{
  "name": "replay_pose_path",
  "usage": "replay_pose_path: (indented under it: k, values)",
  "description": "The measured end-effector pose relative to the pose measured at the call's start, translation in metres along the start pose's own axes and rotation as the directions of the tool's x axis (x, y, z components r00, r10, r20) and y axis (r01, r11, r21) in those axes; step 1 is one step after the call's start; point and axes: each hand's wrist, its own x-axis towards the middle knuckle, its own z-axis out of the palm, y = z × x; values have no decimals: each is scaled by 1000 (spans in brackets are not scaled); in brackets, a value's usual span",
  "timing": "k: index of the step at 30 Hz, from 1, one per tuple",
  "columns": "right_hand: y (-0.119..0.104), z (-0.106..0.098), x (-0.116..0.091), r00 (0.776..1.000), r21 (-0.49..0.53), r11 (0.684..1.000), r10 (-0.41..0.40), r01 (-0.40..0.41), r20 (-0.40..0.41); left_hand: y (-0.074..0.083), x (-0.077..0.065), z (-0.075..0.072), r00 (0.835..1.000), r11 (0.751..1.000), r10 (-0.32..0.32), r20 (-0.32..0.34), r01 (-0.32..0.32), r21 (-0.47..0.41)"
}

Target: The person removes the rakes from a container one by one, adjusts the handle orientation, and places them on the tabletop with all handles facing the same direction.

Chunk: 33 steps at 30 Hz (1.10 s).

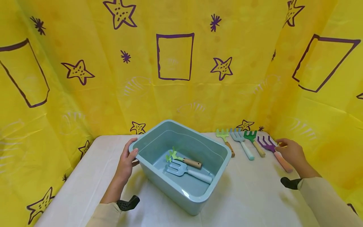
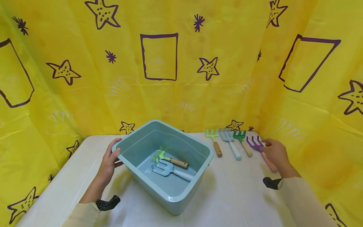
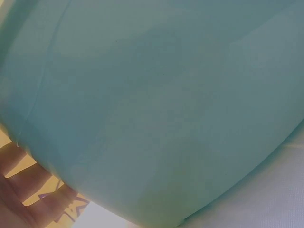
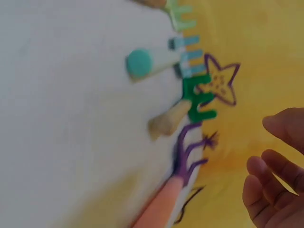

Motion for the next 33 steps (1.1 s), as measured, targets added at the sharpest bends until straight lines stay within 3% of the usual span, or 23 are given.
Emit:
replay_pose_path:
  k: [10,17,24,29,33]
  values:
    - [-72,-7,18,995,85,993,-87,84,40,-2,2,0,1000,1000,-10,-8,10,17]
    - [-124,-9,31,977,111,975,-202,194,69,-2,2,0,1000,999,-17,-17,18,29]
    - [-181,2,38,956,202,953,-257,226,143,-2,0,-1,1000,1000,-16,-19,17,25]
    - [-209,11,41,925,297,920,-321,254,205,-2,0,-2,1000,1000,-13,-16,13,24]
    - [-226,13,45,882,378,883,-392,279,263,0,1,-1,1000,1000,-10,-5,10,25]
